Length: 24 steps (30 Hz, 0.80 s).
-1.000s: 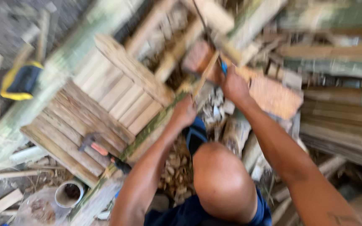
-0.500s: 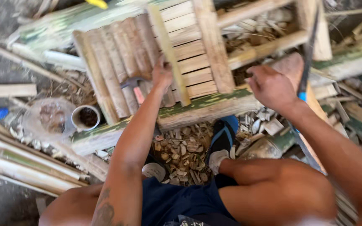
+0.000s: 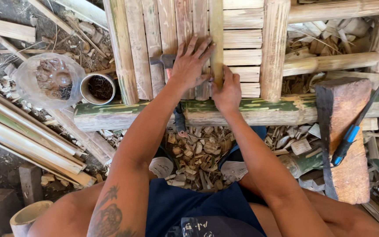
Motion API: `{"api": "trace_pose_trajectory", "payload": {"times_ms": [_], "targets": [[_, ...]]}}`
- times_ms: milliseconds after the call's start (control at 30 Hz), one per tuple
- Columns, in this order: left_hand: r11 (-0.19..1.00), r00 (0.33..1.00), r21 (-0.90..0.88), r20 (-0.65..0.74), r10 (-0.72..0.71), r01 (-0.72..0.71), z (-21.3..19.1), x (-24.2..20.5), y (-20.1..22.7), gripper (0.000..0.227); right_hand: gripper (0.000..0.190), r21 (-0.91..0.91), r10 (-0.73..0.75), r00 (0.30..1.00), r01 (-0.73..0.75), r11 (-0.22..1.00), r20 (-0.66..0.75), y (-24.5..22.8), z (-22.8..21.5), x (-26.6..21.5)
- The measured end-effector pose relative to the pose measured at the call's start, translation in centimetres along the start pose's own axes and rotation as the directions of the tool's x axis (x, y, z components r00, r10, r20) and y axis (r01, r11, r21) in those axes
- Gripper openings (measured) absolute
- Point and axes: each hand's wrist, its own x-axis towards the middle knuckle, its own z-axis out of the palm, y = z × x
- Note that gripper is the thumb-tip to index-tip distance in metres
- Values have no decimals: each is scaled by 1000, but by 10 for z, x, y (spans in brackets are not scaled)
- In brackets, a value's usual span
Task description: The person assembles a bamboo frame by cutting bamboo strips to size with a hand saw and nailing them into place with a hammer. They repeatedly position strips, saw them, and hammer nails to secure the slats.
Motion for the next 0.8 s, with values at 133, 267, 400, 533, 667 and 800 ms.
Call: {"api": "trace_pose_trajectory", "payload": {"times_ms": [133, 267, 400, 533, 667, 800], "targets": [[1000, 1000, -22, -11, -1, 0, 1, 2, -3, 105, 75, 48, 58, 997, -60, 997, 51, 3, -2, 4], [998, 1000, -60, -18, 2, -3, 6, 1, -4, 106, 77, 44, 116, 988, -121, 992, 101, 2, -4, 4], [998, 1000, -58, -5, -7, 7, 6, 2, -7, 107, 78, 91, 80, 993, -88, 992, 91, -1, -4, 6], [999, 1000, -49, 5, 2, -2, 8, 6, -8, 106, 79, 67, 78, 993, -84, 994, 93, 1, -3, 5], [997, 997, -79, 75, -11, 16, 2, 9, -9, 103, 78, 76, 86, 989, -96, 992, 123, -1, -7, 8], [949, 981, -301, -193, 38, -96, -15, -6, -17, 82, 72, 78, 32, 999, -33, 996, 21, -19, -9, -3]]}}
